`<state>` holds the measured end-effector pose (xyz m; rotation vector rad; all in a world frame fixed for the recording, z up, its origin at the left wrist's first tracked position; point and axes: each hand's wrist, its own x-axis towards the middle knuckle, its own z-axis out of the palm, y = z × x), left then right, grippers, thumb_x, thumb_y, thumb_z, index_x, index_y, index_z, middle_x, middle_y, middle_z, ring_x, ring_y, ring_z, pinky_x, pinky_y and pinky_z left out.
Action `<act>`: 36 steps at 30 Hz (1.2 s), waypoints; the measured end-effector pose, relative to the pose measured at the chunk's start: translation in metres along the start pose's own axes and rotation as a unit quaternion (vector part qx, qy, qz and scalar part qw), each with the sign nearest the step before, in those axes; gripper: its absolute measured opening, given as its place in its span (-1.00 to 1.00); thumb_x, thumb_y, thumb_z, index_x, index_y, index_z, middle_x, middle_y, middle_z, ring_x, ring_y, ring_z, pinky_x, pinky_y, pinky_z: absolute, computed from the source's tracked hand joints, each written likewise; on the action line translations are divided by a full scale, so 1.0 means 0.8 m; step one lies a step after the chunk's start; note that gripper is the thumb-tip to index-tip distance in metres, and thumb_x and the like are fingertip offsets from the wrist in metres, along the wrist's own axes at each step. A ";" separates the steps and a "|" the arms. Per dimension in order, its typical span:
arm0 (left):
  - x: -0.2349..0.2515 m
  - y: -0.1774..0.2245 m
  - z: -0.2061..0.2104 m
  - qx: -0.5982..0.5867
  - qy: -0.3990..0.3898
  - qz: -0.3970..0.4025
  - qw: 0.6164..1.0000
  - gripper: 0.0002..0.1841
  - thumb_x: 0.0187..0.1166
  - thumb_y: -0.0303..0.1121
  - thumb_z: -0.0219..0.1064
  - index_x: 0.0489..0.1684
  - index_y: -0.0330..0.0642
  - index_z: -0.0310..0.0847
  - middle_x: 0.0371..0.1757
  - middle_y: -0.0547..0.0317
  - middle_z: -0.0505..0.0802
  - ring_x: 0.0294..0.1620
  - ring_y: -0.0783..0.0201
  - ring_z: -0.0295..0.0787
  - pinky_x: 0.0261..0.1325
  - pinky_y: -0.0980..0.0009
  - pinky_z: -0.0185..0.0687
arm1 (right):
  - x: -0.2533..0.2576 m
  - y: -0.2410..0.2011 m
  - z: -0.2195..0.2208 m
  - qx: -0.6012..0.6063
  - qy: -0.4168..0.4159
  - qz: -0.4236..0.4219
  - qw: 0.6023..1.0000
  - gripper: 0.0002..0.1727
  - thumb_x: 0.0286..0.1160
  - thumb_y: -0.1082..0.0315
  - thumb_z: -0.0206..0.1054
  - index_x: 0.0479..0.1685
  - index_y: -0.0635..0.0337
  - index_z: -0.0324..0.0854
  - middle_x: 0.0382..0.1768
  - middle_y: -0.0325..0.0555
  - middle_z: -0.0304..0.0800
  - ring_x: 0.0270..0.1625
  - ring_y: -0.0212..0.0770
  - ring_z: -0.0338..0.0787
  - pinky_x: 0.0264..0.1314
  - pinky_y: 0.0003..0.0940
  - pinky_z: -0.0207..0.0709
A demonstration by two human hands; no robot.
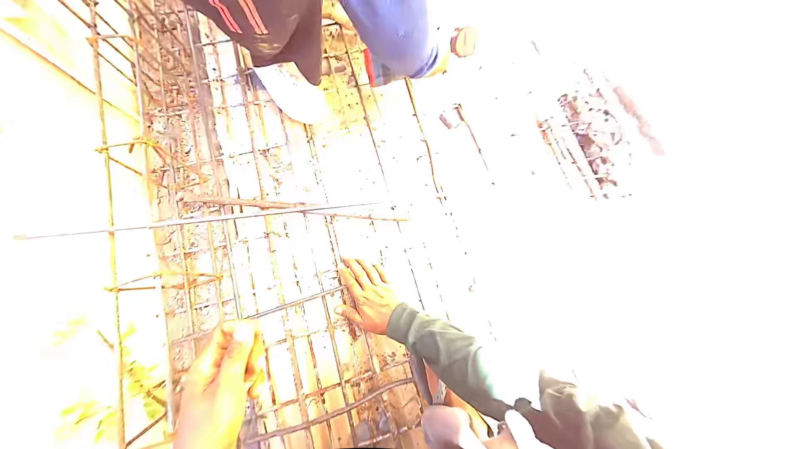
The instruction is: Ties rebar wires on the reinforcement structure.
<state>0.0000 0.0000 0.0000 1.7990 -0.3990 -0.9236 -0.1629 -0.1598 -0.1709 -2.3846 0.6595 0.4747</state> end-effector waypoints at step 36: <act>-0.006 -0.025 0.078 0.026 -0.393 -0.063 0.917 -0.54 0.87 -0.19 -0.05 0.38 -0.27 0.68 0.21 -0.02 0.85 0.20 0.22 0.79 0.36 0.19 0.64 | -0.069 -0.093 -0.163 0.773 0.114 0.027 0.624 -0.45 0.89 0.13 -0.24 -0.38 0.11 0.60 -0.47 -0.13 0.74 -0.54 -0.35 0.69 -0.46 -0.50 0.64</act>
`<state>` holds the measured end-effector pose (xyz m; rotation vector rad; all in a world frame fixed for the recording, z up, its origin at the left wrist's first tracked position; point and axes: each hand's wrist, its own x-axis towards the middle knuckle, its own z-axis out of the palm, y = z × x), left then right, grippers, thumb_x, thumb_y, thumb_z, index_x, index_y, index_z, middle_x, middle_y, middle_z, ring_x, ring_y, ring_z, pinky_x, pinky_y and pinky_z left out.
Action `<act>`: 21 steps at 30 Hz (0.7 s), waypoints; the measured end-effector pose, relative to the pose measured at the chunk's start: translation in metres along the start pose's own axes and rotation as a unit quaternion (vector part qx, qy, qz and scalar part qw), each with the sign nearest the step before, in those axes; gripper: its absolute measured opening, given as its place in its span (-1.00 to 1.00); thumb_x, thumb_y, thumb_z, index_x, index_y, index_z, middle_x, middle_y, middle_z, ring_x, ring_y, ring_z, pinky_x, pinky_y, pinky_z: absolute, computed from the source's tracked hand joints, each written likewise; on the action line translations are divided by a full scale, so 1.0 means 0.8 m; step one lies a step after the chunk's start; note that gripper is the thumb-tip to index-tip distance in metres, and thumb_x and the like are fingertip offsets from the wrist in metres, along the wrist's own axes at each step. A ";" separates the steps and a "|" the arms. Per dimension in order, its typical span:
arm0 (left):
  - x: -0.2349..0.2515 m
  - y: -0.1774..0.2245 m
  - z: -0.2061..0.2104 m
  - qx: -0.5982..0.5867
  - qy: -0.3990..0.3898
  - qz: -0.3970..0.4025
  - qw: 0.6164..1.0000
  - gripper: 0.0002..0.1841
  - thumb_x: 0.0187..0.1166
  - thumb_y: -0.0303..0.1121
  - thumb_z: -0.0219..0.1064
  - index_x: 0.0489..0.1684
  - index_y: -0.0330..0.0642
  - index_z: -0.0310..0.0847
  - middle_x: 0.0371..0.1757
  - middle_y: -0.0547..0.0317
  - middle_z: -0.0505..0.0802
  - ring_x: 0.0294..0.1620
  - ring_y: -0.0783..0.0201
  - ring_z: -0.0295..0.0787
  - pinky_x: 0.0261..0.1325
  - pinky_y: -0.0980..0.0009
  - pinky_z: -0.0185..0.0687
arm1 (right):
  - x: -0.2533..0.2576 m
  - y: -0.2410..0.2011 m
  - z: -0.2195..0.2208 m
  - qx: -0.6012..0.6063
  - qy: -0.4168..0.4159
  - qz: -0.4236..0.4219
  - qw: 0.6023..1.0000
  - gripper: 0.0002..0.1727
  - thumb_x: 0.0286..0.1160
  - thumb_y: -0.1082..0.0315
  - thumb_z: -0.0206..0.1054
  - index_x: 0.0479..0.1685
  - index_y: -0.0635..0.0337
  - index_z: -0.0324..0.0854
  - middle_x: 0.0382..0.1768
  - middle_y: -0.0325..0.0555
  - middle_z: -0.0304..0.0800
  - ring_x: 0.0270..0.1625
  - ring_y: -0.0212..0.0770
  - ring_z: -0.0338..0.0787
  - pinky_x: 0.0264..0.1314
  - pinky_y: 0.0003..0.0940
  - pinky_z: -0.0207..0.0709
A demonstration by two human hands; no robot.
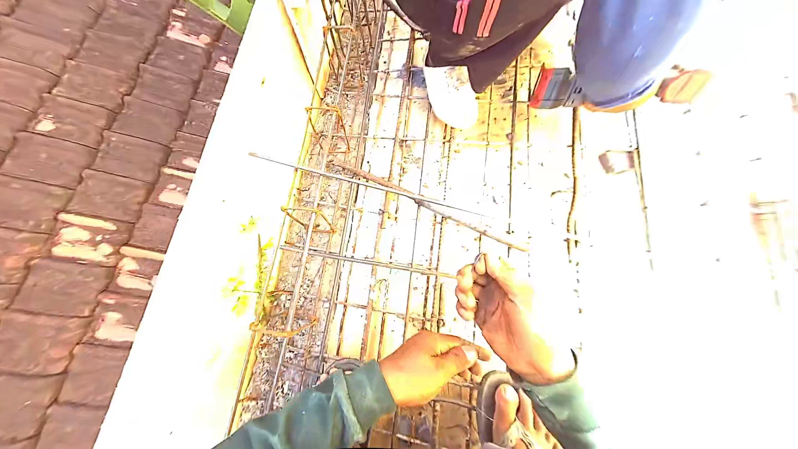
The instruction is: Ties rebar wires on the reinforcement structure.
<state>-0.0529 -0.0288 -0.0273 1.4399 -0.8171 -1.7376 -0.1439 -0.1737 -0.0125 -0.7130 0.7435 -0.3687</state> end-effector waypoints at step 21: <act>-0.086 0.019 -0.089 -0.151 0.294 0.129 0.935 -0.73 0.57 -0.23 0.46 0.07 -0.20 0.69 -0.19 0.23 0.77 -0.31 0.47 0.65 -0.18 0.50 0.60 | 0.029 -0.021 0.110 -0.309 -0.242 0.351 0.850 -0.59 0.78 -0.01 -0.32 0.00 -0.12 0.45 -0.72 -0.34 0.49 -0.87 -0.55 0.34 -0.86 -0.68 0.22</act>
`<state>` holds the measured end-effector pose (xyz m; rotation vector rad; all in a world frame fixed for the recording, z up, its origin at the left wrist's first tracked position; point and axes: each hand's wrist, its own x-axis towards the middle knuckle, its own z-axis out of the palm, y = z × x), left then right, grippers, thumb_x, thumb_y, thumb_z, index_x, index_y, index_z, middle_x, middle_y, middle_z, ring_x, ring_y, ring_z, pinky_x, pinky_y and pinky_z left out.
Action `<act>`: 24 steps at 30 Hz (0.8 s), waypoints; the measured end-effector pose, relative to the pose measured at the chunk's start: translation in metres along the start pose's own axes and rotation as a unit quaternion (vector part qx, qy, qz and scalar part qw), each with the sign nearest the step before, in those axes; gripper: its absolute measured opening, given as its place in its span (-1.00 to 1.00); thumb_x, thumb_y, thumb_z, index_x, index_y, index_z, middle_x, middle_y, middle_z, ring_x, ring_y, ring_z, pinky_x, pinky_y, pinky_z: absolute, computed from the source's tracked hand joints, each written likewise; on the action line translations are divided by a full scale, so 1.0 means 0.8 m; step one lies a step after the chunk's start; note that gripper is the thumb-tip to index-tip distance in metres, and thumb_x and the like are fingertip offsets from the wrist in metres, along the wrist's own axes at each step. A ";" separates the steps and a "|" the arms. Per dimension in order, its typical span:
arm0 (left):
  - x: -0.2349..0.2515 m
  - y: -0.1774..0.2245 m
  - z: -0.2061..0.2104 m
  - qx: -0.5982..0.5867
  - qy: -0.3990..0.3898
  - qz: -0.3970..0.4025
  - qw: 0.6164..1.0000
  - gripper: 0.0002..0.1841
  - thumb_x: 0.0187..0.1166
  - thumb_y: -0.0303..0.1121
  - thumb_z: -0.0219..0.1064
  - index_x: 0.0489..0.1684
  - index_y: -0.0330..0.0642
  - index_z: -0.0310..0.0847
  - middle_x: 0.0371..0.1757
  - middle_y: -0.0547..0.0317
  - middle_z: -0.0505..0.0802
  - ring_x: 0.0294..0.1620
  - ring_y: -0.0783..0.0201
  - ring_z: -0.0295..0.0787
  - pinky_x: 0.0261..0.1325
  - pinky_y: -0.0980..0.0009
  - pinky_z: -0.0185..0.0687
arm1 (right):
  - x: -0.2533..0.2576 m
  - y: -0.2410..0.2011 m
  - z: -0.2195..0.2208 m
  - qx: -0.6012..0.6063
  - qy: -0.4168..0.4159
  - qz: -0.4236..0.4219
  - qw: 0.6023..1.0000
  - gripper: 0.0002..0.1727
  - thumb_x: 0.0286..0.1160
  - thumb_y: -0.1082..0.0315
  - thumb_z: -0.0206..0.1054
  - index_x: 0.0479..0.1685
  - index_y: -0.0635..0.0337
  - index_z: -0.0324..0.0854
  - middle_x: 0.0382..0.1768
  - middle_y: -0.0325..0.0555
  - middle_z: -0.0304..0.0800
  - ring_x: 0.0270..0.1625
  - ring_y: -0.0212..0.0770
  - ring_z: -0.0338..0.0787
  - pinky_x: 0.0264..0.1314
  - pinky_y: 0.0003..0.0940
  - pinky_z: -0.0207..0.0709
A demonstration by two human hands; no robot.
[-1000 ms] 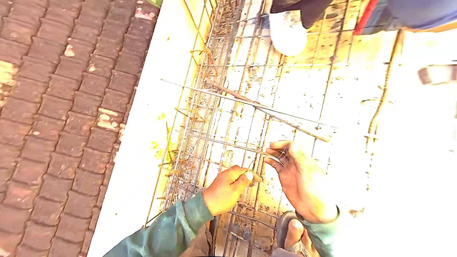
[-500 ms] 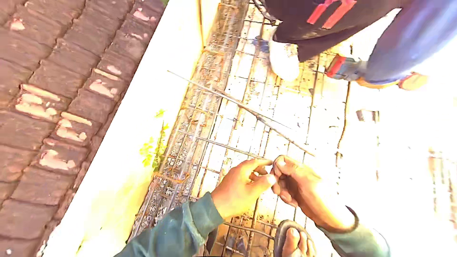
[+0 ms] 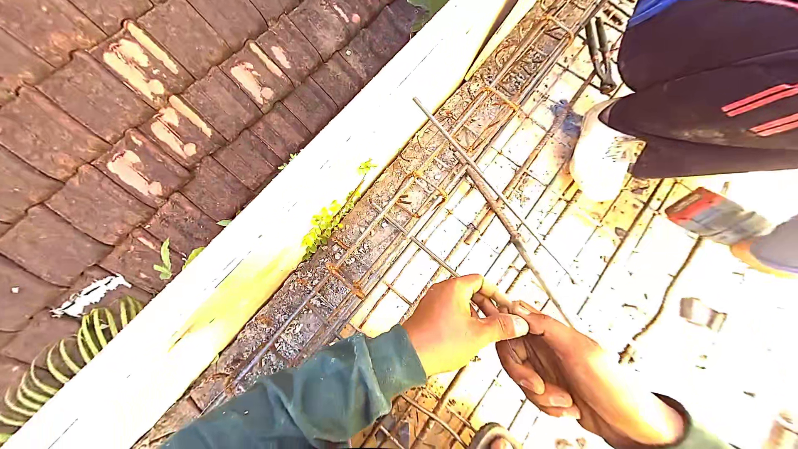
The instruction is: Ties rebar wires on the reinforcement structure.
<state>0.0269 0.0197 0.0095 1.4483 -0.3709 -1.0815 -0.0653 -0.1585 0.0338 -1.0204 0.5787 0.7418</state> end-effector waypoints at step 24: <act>0.023 -0.033 0.032 0.009 0.032 -0.167 0.985 -0.83 0.72 -0.37 0.29 -0.03 -0.33 0.67 -0.30 0.15 0.81 -0.39 0.44 0.78 -0.18 0.52 0.76 | 0.006 0.094 -0.039 -0.636 0.308 -0.339 0.621 -0.59 0.74 0.15 0.07 0.02 0.15 0.84 -0.35 -0.03 0.93 -0.42 -0.02 0.92 -0.47 -0.09 0.75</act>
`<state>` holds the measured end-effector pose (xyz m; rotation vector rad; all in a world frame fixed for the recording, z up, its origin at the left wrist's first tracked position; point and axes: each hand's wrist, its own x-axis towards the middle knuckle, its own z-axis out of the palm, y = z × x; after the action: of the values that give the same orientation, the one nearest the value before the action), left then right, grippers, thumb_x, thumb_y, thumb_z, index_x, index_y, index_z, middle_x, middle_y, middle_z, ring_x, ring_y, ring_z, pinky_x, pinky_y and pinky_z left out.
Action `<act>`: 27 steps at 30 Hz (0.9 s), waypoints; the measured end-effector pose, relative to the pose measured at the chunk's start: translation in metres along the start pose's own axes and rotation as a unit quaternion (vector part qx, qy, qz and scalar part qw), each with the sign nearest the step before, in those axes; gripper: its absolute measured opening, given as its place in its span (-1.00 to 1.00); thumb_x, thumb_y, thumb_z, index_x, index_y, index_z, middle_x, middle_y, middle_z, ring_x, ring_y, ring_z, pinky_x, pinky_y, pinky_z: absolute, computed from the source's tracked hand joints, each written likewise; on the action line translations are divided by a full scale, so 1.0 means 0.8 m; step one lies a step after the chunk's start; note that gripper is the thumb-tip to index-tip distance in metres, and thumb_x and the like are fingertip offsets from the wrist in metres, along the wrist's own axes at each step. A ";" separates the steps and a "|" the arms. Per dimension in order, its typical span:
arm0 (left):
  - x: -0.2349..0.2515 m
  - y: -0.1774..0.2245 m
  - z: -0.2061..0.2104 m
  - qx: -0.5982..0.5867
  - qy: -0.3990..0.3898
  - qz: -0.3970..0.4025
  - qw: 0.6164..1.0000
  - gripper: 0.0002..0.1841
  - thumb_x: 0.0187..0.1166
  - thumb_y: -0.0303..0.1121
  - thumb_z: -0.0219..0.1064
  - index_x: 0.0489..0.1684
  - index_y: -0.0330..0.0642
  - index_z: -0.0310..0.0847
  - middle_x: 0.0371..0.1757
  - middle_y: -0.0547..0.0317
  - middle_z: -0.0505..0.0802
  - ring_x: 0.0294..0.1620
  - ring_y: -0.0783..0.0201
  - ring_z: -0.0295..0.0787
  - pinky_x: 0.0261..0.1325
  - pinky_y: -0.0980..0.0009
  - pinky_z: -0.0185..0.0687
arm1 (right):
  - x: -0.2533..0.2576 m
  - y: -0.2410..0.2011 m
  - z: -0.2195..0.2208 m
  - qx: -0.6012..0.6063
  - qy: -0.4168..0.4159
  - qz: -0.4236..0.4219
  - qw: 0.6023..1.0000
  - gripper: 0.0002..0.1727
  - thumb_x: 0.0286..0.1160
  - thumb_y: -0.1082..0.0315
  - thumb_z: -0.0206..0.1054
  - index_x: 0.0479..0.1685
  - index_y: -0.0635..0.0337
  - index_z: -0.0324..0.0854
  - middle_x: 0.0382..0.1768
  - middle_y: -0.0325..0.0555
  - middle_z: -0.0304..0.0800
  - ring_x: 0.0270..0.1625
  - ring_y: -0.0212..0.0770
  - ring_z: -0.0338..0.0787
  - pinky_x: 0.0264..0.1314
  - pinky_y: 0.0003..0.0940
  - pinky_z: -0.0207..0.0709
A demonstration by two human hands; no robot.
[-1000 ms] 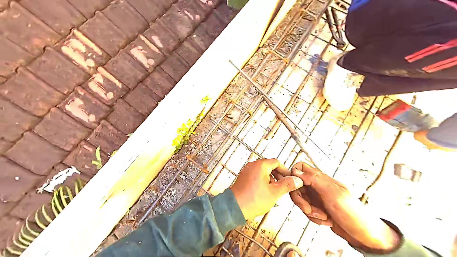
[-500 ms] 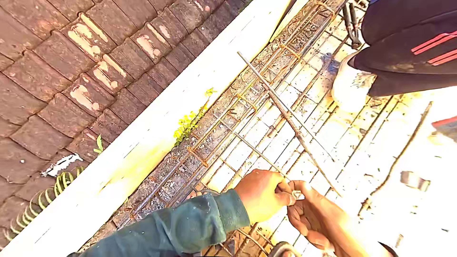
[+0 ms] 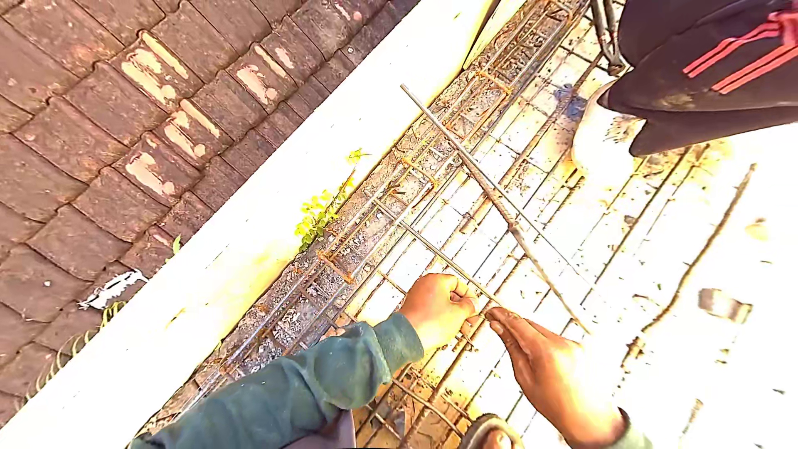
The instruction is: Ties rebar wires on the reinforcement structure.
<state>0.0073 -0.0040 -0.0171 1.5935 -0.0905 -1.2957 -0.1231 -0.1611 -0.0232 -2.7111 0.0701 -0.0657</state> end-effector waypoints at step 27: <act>0.095 -0.104 -0.064 0.329 0.061 0.141 0.932 -0.40 0.88 0.04 -0.14 0.93 0.28 -0.01 0.91 0.33 0.18 0.96 0.21 -0.28 0.86 -0.29 -0.63 | 0.158 -0.009 0.001 -0.174 -0.483 0.111 0.851 -0.63 0.87 0.13 0.00 0.33 0.03 0.63 -0.04 0.12 0.86 0.11 0.20 0.85 0.15 0.23 0.64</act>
<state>0.0353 0.0214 -0.1353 2.1224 -0.7149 -0.9801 0.0035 -0.1618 -0.0168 -2.7090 0.0962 1.4804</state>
